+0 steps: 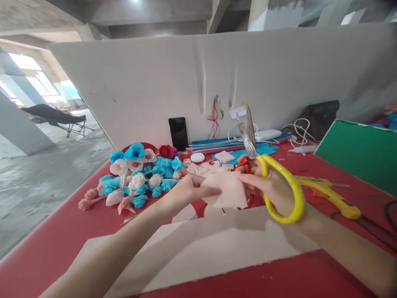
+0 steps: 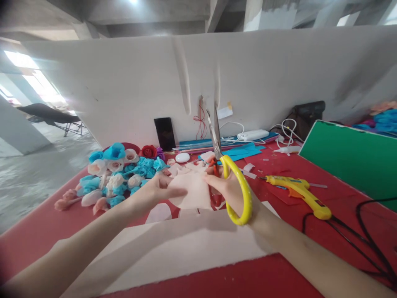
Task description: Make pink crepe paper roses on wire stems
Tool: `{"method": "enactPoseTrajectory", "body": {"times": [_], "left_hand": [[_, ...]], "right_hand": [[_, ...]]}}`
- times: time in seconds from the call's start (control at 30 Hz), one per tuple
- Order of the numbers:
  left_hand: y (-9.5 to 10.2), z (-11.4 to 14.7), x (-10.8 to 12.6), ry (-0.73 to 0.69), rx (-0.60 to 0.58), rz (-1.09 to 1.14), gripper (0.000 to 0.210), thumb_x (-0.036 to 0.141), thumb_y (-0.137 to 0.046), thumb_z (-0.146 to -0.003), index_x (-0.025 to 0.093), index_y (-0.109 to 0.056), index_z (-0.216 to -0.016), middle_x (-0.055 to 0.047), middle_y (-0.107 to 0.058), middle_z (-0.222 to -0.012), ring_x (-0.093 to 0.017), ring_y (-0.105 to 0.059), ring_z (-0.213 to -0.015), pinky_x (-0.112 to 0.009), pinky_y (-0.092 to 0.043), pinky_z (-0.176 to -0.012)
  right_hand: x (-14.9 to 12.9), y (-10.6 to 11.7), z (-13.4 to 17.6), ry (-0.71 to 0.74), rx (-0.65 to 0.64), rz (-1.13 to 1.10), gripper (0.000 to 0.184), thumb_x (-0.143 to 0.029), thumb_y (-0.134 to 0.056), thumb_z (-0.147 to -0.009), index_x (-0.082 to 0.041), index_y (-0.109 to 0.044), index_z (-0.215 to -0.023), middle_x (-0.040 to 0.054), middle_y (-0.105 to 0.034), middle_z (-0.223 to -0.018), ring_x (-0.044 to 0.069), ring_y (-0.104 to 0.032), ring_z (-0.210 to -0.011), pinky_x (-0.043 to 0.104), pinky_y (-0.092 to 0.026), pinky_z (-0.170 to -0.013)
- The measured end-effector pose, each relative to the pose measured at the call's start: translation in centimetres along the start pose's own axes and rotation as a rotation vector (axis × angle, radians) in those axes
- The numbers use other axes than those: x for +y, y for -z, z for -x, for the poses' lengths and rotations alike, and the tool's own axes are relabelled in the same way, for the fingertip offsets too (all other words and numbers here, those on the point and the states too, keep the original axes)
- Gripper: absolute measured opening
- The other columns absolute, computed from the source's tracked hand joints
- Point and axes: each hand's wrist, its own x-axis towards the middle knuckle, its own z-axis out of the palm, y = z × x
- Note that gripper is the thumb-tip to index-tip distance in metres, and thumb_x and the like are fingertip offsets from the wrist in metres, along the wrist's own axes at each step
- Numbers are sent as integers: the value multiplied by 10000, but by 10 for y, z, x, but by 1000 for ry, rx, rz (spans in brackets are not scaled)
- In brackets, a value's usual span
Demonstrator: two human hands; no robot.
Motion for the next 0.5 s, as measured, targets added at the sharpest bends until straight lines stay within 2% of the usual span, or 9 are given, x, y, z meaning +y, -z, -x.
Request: {"method": "enactPoseTrajectory", "body": {"times": [0.07, 0.17, 0.37, 0.5], "left_hand": [[1, 1, -1, 39, -90, -37, 198, 284, -686, -685, 134, -683, -556, -42, -675, -578, -124, -591, -550, -194, -440, -544], [0, 1, -2, 71, -199, -16, 226, 323, -637, -733, 128, -708, -642, -73, -697, -623, -138, -612, -570, -209, -465, -566], [2, -3, -3, 92, -222, 91, 260, 332, -610, -758, 98, -705, -701, -91, -698, -651, -124, -601, -543, -203, -473, -554], [0, -1, -3, 104, -279, 130, 246, 315, -607, -757, 101, -698, -675, -88, -695, -611, -131, -598, -528, -209, -455, -526]], "right_hand": [[3, 3, -3, 9, 0, 11, 273, -287, -637, -634, -231, -468, -842, -20, -485, -699, 104, -464, -560, 218, -391, -445], [7, 4, -6, 25, -34, 21, 268, -289, -639, -646, -228, -465, -841, -26, -481, -691, 102, -469, -560, 213, -391, -454], [3, -1, -3, 77, 10, 51, 231, -363, -600, -672, -213, -484, -805, -30, -453, -600, 103, -417, -488, 231, -349, -422], [-3, -5, 2, 77, 55, 83, 203, -302, -598, -635, -213, -473, -767, -13, -492, -662, 129, -481, -571, 241, -395, -454]]}}
